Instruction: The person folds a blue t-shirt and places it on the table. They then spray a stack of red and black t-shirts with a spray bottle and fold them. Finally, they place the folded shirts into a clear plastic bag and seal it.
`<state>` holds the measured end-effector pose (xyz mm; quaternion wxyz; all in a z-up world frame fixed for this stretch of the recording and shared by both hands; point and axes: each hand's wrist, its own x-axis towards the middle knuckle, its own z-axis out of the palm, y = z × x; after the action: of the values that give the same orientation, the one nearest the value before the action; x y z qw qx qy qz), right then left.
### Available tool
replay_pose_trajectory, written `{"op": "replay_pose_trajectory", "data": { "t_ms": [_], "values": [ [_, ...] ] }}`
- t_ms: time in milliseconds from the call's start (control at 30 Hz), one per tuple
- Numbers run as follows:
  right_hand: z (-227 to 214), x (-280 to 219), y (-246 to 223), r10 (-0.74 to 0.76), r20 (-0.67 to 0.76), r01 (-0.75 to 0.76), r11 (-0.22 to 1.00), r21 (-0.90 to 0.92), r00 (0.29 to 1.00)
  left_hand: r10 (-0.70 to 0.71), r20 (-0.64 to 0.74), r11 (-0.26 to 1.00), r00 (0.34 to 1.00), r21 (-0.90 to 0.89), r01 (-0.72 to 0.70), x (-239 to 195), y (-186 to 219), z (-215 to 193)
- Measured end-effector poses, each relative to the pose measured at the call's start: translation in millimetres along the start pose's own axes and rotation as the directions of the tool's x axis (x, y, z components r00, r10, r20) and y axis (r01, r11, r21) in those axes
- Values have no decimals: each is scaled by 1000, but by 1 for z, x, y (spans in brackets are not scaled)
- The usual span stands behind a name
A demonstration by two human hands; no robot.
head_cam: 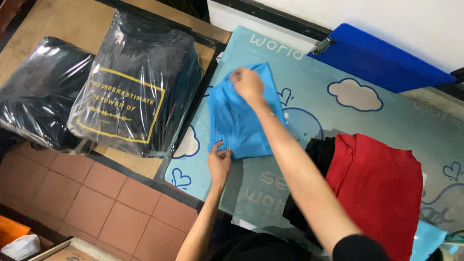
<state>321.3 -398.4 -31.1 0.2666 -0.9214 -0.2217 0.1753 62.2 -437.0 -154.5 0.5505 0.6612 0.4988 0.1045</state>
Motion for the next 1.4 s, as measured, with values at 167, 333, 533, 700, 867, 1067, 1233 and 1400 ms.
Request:
{"op": "replay_pose_trajectory", "data": {
  "t_ms": [167,333,533,700,867,1067,1233,1400],
  "values": [
    [12,-75,82,198,-320,-168,978,119,926,35,-33,995,999,97,-32,-16,11,1],
    [46,-155,146,331,-433,-406,909,-91,838,56,-70,965,996,260,-36,-6,13,-3],
    [64,-181,161,277,-456,-362,926,-109,846,174,10,891,985,424,-162,1,8,-36],
    [44,-179,165,326,-350,-282,944,169,879,459,-117,632,880,740,-232,12,16,-40],
    [45,-197,159,408,-277,-331,900,285,870,362,63,663,930,685,-304,31,20,-36],
    [75,-276,173,555,-380,-290,773,564,740,195,426,897,883,286,-336,47,-1,-66],
    [122,-375,185,654,-283,-246,595,765,701,13,634,839,773,414,-354,25,-44,-99],
    [149,-420,182,738,-140,-237,382,893,660,494,400,265,772,777,-572,-25,-38,-108]
  ]
}}
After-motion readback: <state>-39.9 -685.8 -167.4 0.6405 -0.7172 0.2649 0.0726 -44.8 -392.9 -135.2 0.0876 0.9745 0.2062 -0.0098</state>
